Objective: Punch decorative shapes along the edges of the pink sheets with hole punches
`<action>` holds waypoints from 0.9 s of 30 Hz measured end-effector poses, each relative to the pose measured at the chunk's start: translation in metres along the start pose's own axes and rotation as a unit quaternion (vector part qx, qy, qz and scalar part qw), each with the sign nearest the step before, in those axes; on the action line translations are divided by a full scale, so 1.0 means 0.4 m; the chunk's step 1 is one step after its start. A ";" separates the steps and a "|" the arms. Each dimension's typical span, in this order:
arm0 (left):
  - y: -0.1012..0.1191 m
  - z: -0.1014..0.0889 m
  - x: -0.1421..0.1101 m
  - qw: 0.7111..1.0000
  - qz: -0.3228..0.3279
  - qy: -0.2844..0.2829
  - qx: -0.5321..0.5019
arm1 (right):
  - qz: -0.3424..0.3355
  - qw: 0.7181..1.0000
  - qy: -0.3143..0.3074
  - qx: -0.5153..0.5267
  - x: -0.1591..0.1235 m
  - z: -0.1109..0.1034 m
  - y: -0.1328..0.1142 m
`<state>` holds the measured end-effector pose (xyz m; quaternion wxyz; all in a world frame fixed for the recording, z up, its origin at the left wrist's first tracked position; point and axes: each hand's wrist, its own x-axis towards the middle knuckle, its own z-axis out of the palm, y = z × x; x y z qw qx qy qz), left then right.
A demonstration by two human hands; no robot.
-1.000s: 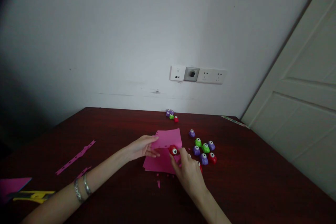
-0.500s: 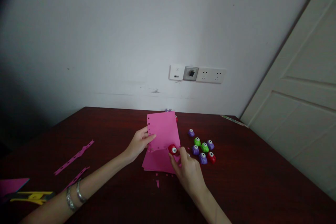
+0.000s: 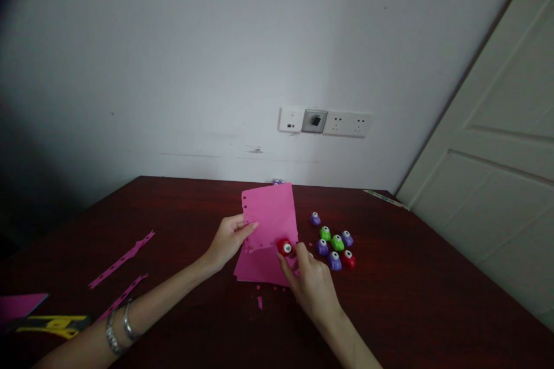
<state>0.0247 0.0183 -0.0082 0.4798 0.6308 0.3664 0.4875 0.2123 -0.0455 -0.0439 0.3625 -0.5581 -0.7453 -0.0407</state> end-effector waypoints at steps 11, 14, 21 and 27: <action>0.016 -0.006 0.000 0.999 0.006 -0.016 -0.032 | 0.021 0.999 -0.020 0.034 0.001 -0.005 0.007; 0.023 -0.006 -0.003 0.999 0.005 -0.021 -0.033 | 0.015 0.999 -0.019 0.030 0.001 -0.008 0.005; 0.023 -0.020 0.006 1.000 0.019 0.007 -0.020 | 0.017 1.000 0.013 -0.001 0.011 -0.020 0.007; 0.031 -0.032 0.019 0.999 0.043 0.001 -0.027 | 0.002 1.000 0.007 0.001 0.011 -0.019 0.013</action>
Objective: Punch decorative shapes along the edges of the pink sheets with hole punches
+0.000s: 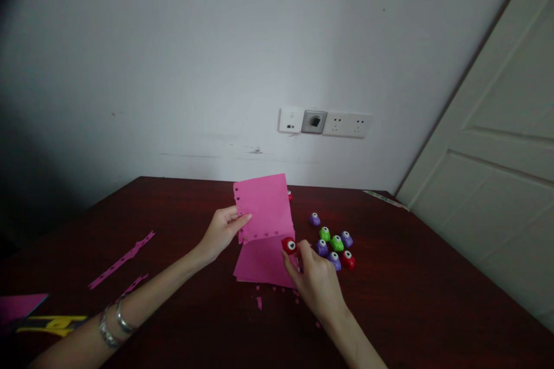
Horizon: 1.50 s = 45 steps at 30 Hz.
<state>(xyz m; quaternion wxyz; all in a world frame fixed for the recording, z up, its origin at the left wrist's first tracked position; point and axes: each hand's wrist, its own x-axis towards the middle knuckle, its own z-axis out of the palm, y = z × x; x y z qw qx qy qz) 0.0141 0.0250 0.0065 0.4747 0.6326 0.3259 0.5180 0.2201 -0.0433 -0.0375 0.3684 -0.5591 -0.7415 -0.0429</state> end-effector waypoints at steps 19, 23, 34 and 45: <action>0.037 -0.040 0.019 0.993 -0.119 0.006 -0.023 | 0.324 0.893 -0.298 0.089 0.051 -0.167 0.182; 0.031 -0.049 0.022 0.989 -0.143 -0.019 -0.016 | 0.325 0.872 -0.360 0.066 0.033 -0.163 0.190; 0.017 -0.058 0.025 0.986 -0.161 -0.046 -0.012 | 0.330 0.851 -0.403 0.066 0.014 -0.137 0.235; -0.086 -0.053 0.002 0.962 -0.246 -0.119 0.009 | 0.352 0.843 -0.404 0.045 0.012 -0.138 0.239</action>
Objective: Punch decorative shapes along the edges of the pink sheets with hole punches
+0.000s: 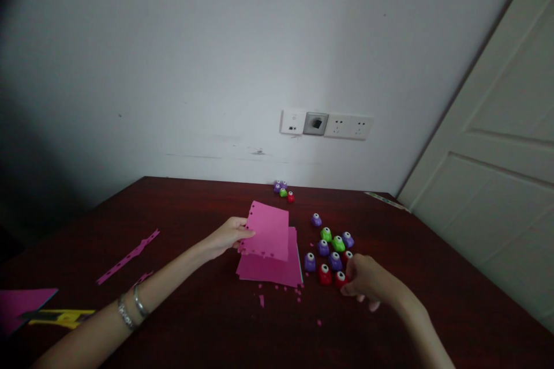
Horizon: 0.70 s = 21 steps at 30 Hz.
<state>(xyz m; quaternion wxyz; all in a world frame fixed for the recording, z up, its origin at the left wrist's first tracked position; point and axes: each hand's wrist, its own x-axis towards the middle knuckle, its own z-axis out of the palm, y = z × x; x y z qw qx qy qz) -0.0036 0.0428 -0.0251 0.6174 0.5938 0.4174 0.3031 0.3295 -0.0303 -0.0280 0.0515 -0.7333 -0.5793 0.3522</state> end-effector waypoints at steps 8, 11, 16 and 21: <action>-0.054 0.023 0.010 0.998 -0.050 0.020 0.043 | 0.007 1.000 0.005 0.012 -0.008 -0.002 -0.002; -0.058 0.025 0.008 0.995 -0.036 0.036 0.087 | 0.005 1.000 -0.003 0.022 -0.010 -0.006 0.002; -0.051 0.015 0.001 0.968 0.028 0.064 0.239 | -0.004 1.000 -0.015 0.021 -0.011 -0.016 0.016; -0.048 -0.018 0.006 0.944 0.056 0.100 0.311 | -0.005 1.000 -0.018 0.019 -0.021 -0.034 0.022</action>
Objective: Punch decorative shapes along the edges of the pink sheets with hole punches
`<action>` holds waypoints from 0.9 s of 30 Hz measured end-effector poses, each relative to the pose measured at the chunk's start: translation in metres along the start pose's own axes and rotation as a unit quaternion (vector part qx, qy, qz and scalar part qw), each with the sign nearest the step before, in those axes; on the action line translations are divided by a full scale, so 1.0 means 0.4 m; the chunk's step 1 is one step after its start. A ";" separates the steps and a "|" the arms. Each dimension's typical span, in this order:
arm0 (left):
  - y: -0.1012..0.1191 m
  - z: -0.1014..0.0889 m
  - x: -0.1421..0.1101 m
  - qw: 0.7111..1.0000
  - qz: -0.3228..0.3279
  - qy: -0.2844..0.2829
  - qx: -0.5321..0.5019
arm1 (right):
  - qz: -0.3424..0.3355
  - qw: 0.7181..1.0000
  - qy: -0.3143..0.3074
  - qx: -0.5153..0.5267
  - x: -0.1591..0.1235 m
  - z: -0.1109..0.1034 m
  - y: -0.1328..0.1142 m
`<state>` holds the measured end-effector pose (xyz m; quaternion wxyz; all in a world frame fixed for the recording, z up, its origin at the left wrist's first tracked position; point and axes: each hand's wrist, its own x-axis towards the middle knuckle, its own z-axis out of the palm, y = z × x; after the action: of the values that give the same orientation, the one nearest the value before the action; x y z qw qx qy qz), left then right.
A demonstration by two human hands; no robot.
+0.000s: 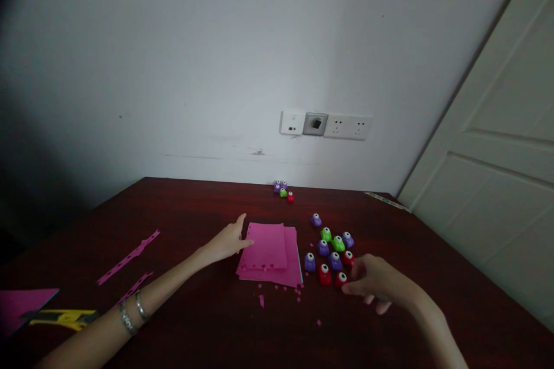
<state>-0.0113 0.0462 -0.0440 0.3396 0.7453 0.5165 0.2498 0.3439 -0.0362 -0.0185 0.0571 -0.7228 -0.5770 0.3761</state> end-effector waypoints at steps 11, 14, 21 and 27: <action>-0.024 -0.105 0.093 0.988 0.051 0.106 0.101 | 0.021 0.998 0.063 0.020 -0.029 -0.032 -0.005; -0.019 -0.099 0.159 0.985 0.055 0.111 0.120 | 0.004 0.996 0.091 0.016 -0.021 -0.030 -0.012; 0.016 -0.037 0.367 0.977 0.075 0.095 0.178 | -0.087 0.985 0.148 0.000 0.007 -0.008 -0.031; 0.012 -0.002 0.486 0.968 0.068 0.071 0.233 | -0.165 0.972 0.169 -0.012 0.015 0.009 -0.048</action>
<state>0.0575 0.2278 -0.0357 0.1014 0.8176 0.5312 0.1979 0.3267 -0.0257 -0.0138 0.2060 -0.6710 -0.6752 0.2269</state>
